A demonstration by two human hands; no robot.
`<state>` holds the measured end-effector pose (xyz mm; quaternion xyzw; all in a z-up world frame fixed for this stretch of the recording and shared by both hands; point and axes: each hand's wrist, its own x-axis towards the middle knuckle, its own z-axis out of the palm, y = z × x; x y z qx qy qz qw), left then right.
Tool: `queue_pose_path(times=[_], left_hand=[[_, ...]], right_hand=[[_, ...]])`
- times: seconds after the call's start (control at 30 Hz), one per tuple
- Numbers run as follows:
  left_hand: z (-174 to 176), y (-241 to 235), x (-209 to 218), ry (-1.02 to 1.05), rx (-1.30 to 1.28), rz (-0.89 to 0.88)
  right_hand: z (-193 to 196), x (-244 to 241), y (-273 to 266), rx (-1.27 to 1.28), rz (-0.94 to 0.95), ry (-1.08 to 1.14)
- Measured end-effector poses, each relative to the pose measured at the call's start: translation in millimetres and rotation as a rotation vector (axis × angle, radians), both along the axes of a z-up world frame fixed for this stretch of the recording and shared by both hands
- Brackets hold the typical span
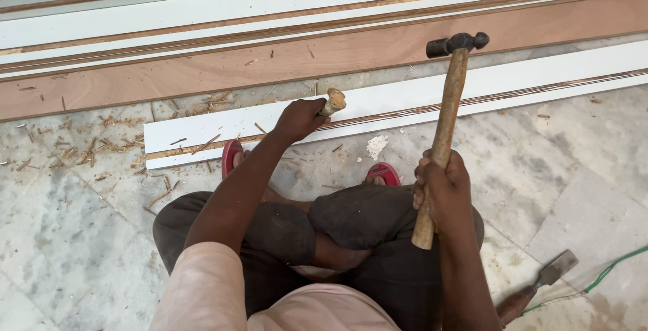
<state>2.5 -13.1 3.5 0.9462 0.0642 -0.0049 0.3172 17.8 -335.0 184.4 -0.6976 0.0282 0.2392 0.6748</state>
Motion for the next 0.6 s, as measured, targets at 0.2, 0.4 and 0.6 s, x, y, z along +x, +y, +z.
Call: queue_pose_path(times=[0.2,0.4,0.6], left_hand=[[-2.5,-8.1,4.8,0.035,-0.002,-0.012],[-7.4,-13.7,6.2,0.048,0.034,-0.009],[-10.6,-15.3,6.6,-0.022,0.040,-0.020]], right_hand=[[23.0,-0.5,-2.4,-0.020,-0.051,-0.105],[1.7,-6.1,-2.9,0.020,-0.066,-0.141],[-58.4,-47.3,23.8,-0.155,0.280,0.129]])
